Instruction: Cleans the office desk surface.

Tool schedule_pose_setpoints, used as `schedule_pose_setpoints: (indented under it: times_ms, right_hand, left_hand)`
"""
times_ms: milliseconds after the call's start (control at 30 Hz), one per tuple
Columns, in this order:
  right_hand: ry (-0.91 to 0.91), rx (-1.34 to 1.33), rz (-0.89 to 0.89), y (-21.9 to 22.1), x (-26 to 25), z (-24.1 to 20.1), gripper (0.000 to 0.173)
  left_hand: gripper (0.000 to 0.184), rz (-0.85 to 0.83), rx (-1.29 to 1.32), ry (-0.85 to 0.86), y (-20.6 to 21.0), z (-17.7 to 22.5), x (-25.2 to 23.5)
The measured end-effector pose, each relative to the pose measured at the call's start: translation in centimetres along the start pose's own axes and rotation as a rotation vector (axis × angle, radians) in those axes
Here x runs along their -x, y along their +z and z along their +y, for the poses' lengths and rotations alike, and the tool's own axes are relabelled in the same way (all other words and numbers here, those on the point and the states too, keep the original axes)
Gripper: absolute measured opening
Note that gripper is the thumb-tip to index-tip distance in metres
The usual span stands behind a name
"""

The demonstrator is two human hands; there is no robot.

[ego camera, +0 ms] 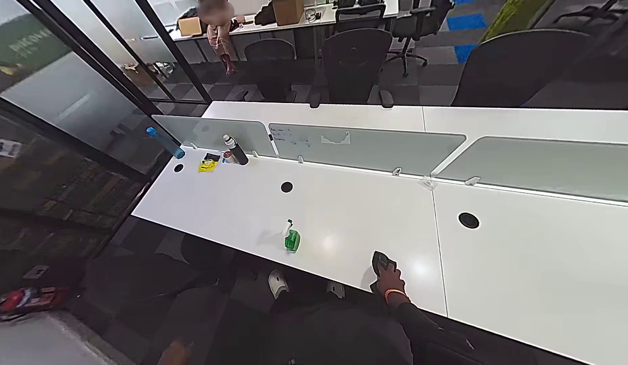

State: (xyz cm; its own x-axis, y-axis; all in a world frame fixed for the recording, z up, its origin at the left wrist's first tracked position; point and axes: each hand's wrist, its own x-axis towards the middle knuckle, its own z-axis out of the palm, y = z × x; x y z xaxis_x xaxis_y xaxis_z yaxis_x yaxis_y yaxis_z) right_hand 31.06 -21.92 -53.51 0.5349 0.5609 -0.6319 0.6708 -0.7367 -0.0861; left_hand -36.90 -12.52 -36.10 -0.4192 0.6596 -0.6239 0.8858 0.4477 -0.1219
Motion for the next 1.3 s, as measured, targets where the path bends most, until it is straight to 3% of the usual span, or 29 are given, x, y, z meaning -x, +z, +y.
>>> schedule_pose_setpoints:
  times_ms: [267,500,633,833,933,1300]
  right_hand:
    - [0.096,-0.020,0.008,1.0,1.6,-1.9,0.077]
    - [0.233,-0.041,-0.009,4.9,6.2,-6.7,0.075]
    - [0.272,-0.060,0.025,6.5,9.4,-11.2,0.071]
    - [0.341,-0.156,0.079,7.3,14.8,-15.7,0.068]
    - [0.365,-0.172,0.094,7.8,16.9,-16.8,0.068]
    - [0.426,-0.158,0.099,8.7,20.5,-16.7,0.066]
  left_hand:
    - [0.042,0.311,-0.009,0.166,-5.5,1.6,-6.6]
    - [0.042,0.506,0.005,0.217,-10.7,-3.6,-15.7]
    - [0.045,0.446,-0.028,0.236,-12.8,-7.4,-22.0]
    - [0.056,-0.015,-0.309,0.318,-14.6,-9.8,-28.9]
    - [0.060,-0.078,-0.408,0.316,-15.1,-9.9,-31.1]
    - [0.077,0.210,-0.423,0.106,-16.4,-12.0,-35.4]
